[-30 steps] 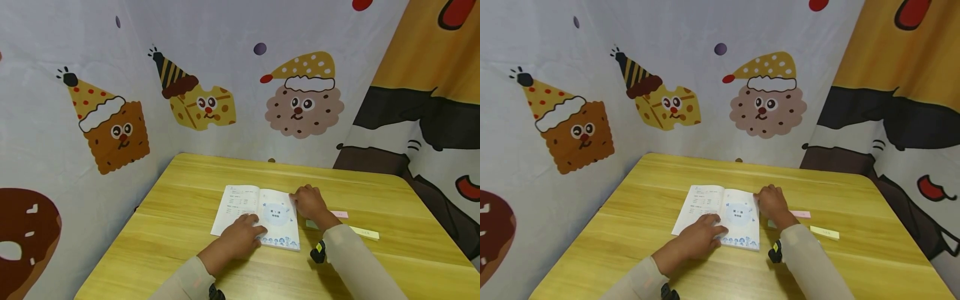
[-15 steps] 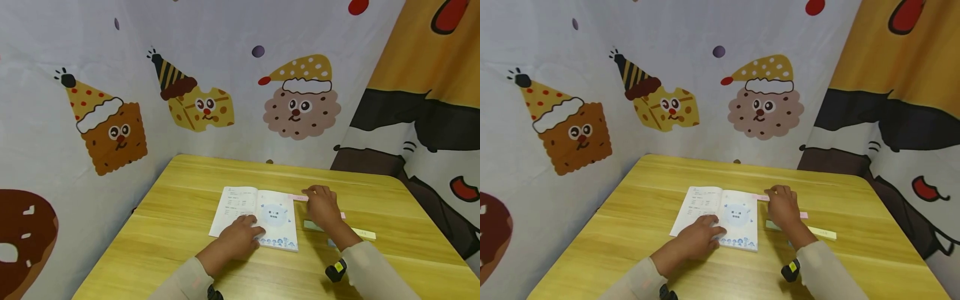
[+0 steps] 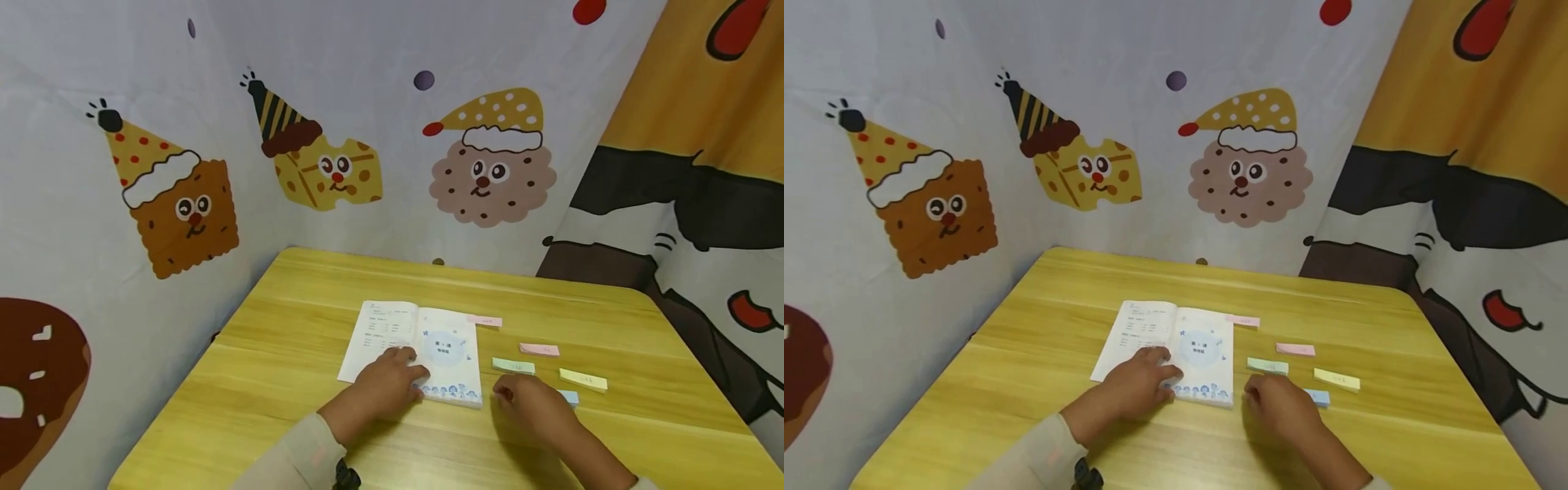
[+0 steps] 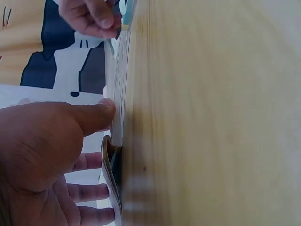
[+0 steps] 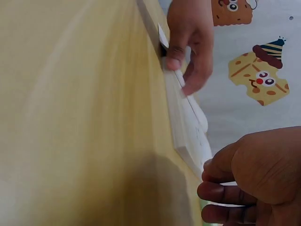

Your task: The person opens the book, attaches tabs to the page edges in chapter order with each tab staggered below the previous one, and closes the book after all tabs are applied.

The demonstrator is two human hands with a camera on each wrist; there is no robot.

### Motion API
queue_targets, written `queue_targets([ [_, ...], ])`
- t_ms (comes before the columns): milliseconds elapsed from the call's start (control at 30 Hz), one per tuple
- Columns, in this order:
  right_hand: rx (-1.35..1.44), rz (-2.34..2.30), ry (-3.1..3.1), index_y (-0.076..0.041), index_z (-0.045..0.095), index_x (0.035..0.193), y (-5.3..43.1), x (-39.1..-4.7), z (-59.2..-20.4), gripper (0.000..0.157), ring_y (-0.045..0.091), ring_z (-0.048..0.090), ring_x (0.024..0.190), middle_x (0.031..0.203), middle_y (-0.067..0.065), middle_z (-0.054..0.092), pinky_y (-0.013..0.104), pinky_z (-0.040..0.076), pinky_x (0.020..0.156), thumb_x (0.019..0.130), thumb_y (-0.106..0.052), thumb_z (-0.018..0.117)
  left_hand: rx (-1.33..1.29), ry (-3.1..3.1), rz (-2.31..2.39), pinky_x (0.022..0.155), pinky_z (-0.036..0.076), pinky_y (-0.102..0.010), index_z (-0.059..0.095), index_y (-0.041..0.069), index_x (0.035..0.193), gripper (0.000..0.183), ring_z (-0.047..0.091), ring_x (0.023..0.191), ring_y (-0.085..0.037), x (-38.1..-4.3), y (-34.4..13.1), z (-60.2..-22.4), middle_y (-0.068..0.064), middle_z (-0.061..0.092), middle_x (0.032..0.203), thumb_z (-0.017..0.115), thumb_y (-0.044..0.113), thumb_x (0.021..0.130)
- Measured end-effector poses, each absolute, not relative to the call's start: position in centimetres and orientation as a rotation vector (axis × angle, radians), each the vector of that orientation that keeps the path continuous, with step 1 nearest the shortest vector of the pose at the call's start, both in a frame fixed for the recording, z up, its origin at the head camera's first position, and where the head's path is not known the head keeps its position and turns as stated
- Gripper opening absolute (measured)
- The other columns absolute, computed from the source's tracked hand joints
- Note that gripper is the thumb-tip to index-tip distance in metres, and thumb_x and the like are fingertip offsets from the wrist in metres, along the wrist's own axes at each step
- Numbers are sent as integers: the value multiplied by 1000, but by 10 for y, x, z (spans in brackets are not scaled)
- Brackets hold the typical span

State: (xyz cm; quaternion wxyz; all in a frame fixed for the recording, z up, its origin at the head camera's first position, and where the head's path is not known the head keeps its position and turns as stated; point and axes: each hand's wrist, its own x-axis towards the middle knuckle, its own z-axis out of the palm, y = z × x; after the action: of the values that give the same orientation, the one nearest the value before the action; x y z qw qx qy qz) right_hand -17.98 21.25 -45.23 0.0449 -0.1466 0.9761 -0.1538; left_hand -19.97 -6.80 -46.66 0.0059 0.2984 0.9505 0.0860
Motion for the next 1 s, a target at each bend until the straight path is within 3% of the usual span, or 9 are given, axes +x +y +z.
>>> queue_targets([
  [100, -578, -527, 3027, -18, 70, 92, 211, -175, -460, 8, 6, 58, 78, 85, -14, 63, 23, 48, 65, 83, -17, 71, 942, 2975, 262, 95, 41, -43, 59, 34, 125, 33, 39, 125, -29, -201, -70, -467, -4, 45, 134, 55, 41, 93],
  [233, -828, -577, 3132, -16, 71, 98, 206, -173, -470, 16, 15, 58, 98, 99, -8, 65, 32, 49, 80, 83, -18, 71, 993, 2987, 258, 94, 41, -42, 60, 33, 123, 30, 42, 122, -30, -202, -72, -467, -4, 47, 131, 53, 38, 95],
  [400, -1039, -560, 3130, -14, 62, 124, 194, -176, -479, 40, 18, 50, 117, 124, -3, 57, 39, 42, 94, 85, -23, 69, 1074, 3023, 243, 99, 37, -41, 61, 28, 118, 25, 47, 117, -27, -201, -73, -466, -2, 52, 122, 53, 30, 95],
  [533, -1043, -513, 3100, -18, 44, 142, 188, -177, -483, 61, 13, 52, 112, 122, -1, 58, 36, 45, 90, 86, -28, 67, 1015, 3035, 289, 102, 33, -39, 59, 19, 120, 29, 48, 118, -22, -201, -69, -467, -1, 55, 119, 52, 24, 93],
  [633, -1046, -493, 3106, -21, 34, 147, 186, -179, -483, 71, 11, 55, 102, 113, -1, 61, 35, 47, 83, 85, -31, 68, 915, 3058, 338, 99, 37, -38, 55, 13, 125, 38, 49, 117, -22, -201, -66, -469, -2, 56, 121, 51, 24, 89],
  [833, -1082, -420, 3131, -20, 33, 147, 186, -181, -480, 73, 11, 55, 101, 116, -4, 61, 36, 46, 84, 84, -34, 68, 733, 3149, 447, 83, 48, -39, 47, 8, 130, 52, 56, 108, -23, -201, -60, -468, -7, 59, 117, 50, 40, 90],
  [1000, -1073, -362, 3127, -16, 44, 141, 186, -181, -480, 65, 14, 54, 106, 121, -2, 59, 37, 45, 88, 84, -36, 67, 555, 3265, 547, 62, 51, -39, 37, 6, 137, 67, 60, 91, -24, -203, -58, -470, -11, 61, 106, 50, 52, 91],
])
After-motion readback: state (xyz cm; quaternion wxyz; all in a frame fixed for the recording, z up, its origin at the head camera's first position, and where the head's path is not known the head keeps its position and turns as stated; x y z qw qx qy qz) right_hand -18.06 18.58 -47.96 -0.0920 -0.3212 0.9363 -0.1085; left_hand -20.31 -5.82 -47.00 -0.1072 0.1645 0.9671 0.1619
